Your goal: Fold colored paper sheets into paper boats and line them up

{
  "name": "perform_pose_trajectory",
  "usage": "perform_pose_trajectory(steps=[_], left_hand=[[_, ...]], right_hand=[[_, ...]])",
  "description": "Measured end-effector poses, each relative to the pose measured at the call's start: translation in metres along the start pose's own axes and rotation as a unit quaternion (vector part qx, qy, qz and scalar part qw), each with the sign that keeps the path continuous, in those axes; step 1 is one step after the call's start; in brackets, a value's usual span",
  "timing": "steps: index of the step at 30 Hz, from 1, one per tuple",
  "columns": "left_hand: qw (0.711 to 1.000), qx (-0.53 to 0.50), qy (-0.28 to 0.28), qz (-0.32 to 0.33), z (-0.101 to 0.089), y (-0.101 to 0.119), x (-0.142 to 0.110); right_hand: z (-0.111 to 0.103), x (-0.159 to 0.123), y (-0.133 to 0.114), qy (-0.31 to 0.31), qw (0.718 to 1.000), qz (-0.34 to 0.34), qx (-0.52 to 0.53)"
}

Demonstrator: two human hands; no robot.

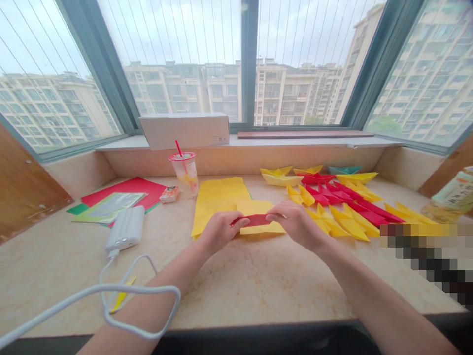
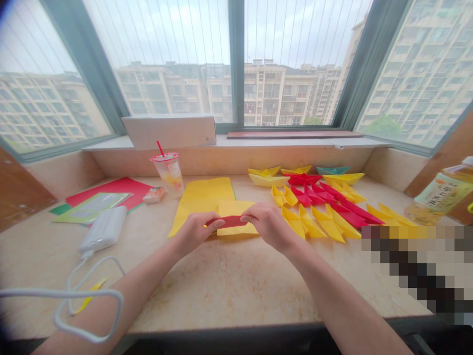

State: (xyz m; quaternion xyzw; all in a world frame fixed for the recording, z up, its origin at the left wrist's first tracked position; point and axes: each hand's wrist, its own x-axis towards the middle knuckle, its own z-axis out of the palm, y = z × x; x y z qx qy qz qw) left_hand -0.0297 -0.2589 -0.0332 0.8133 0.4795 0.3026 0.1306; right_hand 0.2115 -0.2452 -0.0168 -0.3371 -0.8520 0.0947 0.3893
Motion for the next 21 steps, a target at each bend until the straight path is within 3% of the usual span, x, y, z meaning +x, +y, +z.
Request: perform_pose_trajectory(steps=[11, 14, 18, 21], left_hand=[[0.999, -0.017, 0.026, 0.009, -0.001, 0.001, -0.001], [0.997, -0.037, 0.074, -0.003, -0.001, 0.003, 0.0], [0.966, -0.17, 0.173, -0.091, 0.0, 0.003, 0.004], [0.929, -0.294, 0.152, -0.165, 0.001, 0.003, 0.005]], right_hand=[[-0.005, 0.001, 0.013, 0.011, 0.999, 0.033, -0.001], [-0.004, 0.001, 0.015, 0.029, 0.999, 0.046, 0.001], [0.003, -0.001, 0.018, 0.088, 0.994, 0.067, -0.005], [0.012, -0.004, 0.019, 0.101, 0.992, 0.062, -0.032]])
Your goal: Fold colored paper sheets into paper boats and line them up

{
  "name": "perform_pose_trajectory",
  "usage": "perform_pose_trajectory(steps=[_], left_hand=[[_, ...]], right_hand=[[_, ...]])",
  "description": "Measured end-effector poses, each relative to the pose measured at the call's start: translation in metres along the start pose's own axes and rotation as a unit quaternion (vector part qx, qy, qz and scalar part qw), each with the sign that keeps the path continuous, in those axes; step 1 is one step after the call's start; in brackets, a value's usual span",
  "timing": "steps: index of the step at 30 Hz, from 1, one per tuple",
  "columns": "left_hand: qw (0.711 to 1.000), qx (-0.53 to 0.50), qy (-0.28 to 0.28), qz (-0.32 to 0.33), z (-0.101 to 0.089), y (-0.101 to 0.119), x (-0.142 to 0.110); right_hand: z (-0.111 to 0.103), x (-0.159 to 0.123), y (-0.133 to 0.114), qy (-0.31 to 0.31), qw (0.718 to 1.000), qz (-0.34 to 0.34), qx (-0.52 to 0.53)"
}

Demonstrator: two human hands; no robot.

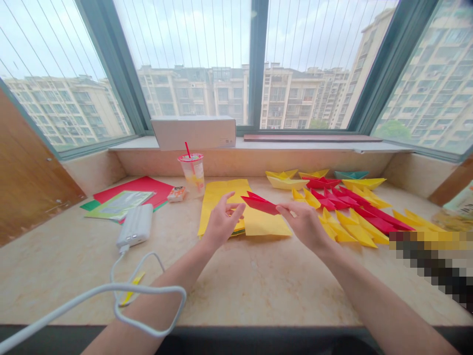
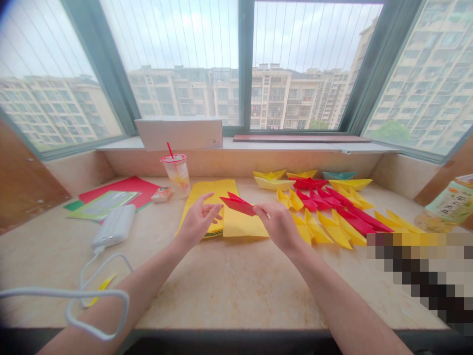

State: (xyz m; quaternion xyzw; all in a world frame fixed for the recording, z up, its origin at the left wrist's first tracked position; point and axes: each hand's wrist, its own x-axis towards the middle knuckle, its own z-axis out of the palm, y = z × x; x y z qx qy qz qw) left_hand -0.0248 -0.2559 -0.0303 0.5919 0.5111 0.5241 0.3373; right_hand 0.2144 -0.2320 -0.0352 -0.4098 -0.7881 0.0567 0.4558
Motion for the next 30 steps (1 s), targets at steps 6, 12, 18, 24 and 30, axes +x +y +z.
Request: perform_pose_trajectory(steps=[6, 12, 18, 24, 30], left_hand=[[0.983, -0.161, -0.075, -0.05, 0.01, 0.002, -0.006], [0.985, -0.167, -0.038, -0.006, 0.012, 0.003, -0.007], [0.993, -0.102, -0.054, 0.031, 0.014, 0.0, -0.007], [0.99, -0.092, -0.102, 0.039, 0.015, 0.002, -0.012], [0.987, -0.096, -0.128, 0.03, 0.016, 0.007, -0.015]], right_hand=[[0.01, -0.007, -0.014, -0.047, 0.997, -0.066, 0.005], [0.007, -0.007, -0.023, -0.044, 0.996, -0.079, 0.029], [0.01, -0.009, -0.019, -0.05, 0.996, -0.068, 0.014], [0.01, -0.01, -0.021, -0.085, 0.995, -0.045, -0.01], [0.011, -0.01, -0.022, -0.119, 0.992, -0.039, -0.005]])
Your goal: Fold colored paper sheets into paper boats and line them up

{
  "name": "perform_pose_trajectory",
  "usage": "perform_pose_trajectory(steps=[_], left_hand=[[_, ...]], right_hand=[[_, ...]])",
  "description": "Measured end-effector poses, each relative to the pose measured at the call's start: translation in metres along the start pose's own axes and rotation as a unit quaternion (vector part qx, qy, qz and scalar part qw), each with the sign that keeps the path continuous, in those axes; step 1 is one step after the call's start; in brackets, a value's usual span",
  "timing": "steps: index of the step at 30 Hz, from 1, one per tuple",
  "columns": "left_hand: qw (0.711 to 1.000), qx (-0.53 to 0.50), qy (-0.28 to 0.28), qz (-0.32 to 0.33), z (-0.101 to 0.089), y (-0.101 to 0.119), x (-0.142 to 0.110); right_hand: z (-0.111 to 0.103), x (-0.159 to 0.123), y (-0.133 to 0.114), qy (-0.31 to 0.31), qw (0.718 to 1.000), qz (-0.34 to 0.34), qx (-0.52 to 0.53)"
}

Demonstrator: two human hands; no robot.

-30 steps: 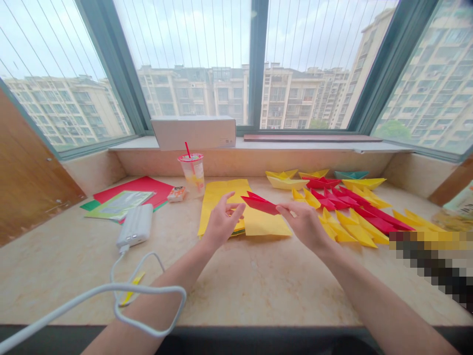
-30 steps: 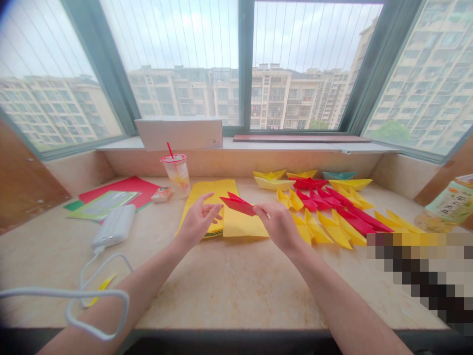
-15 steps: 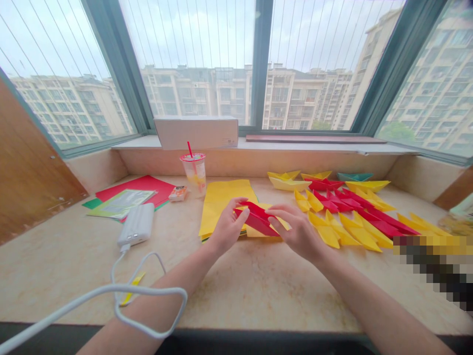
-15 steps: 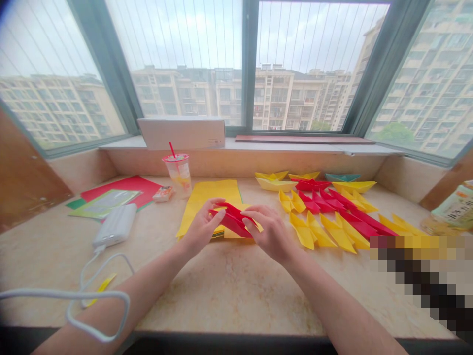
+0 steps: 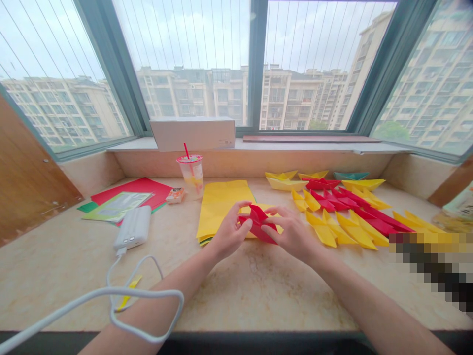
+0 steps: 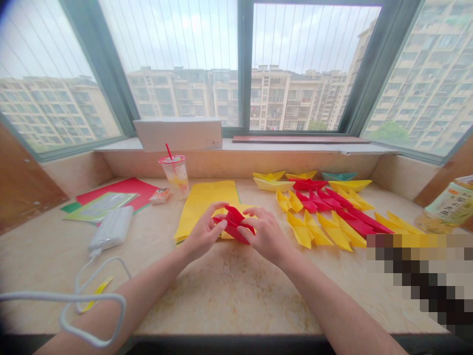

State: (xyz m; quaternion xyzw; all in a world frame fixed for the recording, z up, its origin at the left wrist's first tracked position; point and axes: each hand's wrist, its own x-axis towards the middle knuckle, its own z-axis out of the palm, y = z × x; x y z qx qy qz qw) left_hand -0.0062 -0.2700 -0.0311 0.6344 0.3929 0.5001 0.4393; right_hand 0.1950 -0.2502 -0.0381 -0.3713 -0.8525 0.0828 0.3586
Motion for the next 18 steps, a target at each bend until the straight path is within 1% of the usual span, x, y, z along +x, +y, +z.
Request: perform_pose_trajectory(steps=[6, 9, 13, 18], left_hand=[[1.0, -0.025, -0.013, -0.009, -0.0011, -0.0048, -0.0006], [1.0, -0.016, -0.017, -0.016, -0.002, -0.0052, -0.0011], [1.0, -0.005, -0.021, -0.011, -0.002, -0.0014, -0.0021], [1.0, 0.0, -0.025, -0.017, -0.0012, -0.0002, -0.0021]], right_hand=[[0.0014, -0.0004, 0.0005, -0.021, 0.999, 0.024, 0.016], [0.0015, 0.0003, -0.0016, -0.03, 0.999, 0.029, 0.025], [0.0026, 0.0008, -0.004, -0.041, 0.998, 0.03, 0.046], [0.0028, -0.0001, -0.0069, -0.05, 0.998, 0.022, 0.01]])
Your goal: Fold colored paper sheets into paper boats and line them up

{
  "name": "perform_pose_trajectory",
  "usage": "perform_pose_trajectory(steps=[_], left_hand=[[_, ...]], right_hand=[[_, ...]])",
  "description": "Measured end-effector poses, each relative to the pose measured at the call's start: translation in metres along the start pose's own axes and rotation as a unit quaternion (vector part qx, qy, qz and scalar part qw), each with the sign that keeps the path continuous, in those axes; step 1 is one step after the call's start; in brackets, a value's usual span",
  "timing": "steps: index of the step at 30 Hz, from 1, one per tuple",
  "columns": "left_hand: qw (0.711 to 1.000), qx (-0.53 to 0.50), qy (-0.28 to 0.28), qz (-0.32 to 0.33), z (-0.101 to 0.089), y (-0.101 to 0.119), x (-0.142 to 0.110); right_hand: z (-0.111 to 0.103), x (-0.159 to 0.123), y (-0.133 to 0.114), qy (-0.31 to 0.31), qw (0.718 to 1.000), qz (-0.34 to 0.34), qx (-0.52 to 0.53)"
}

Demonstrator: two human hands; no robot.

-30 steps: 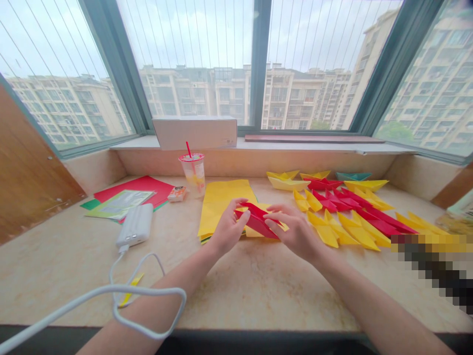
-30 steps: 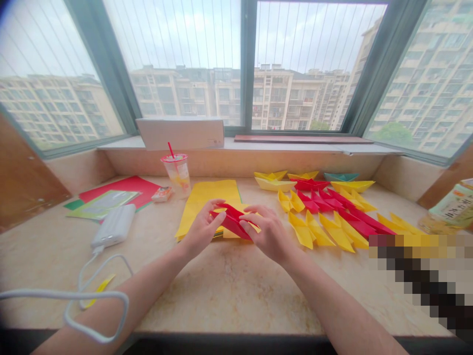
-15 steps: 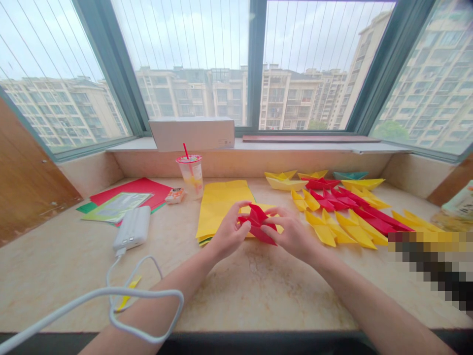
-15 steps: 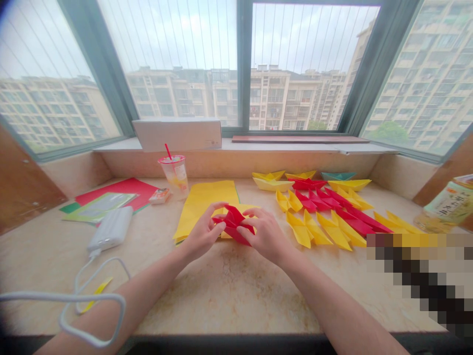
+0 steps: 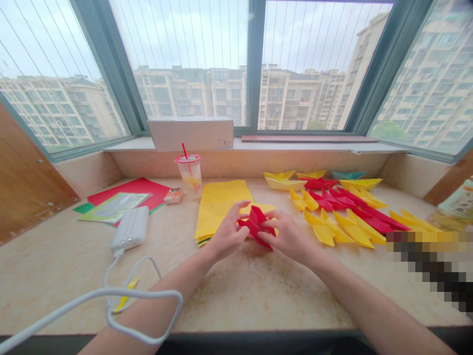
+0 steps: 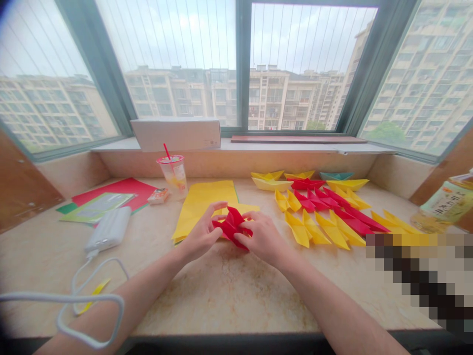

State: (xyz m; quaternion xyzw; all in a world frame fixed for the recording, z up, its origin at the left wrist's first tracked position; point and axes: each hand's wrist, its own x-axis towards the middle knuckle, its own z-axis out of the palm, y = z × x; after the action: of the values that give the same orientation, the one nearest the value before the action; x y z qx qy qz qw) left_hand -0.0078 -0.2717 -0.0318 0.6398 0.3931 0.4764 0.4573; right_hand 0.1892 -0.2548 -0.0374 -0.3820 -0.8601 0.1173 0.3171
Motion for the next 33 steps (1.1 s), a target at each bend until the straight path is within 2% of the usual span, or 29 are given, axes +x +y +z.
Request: perform_pose_trajectory(steps=[3, 6, 10, 15, 19, 25, 33], left_hand=[[0.999, 0.039, 0.005, 0.015, -0.001, -0.004, 0.001], [0.985, 0.15, 0.035, 0.081, -0.006, -0.009, 0.002], [0.92, 0.338, 0.06, 0.188, -0.014, -0.01, 0.004], [0.852, 0.466, 0.038, 0.235, -0.018, -0.007, 0.006], [0.824, 0.505, 0.019, 0.255, -0.02, -0.01, 0.008], [0.795, 0.537, 0.008, 0.282, -0.023, -0.01, 0.01], [0.796, 0.531, -0.001, 0.29, -0.026, -0.015, 0.013]], right_hand=[[0.001, 0.0, -0.002, -0.005, 1.0, 0.002, -0.015], [0.001, 0.0, -0.002, 0.007, 1.0, -0.001, -0.02], [0.0, 0.0, -0.001, 0.039, 0.998, -0.004, -0.058], [-0.004, 0.001, 0.0, 0.06, 0.985, -0.029, -0.159], [-0.008, 0.0, 0.001, 0.036, 0.974, -0.064, -0.214], [-0.012, 0.0, -0.002, 0.0, 0.968, -0.094, -0.233], [-0.013, 0.0, -0.005, 0.007, 0.976, -0.091, -0.195]])
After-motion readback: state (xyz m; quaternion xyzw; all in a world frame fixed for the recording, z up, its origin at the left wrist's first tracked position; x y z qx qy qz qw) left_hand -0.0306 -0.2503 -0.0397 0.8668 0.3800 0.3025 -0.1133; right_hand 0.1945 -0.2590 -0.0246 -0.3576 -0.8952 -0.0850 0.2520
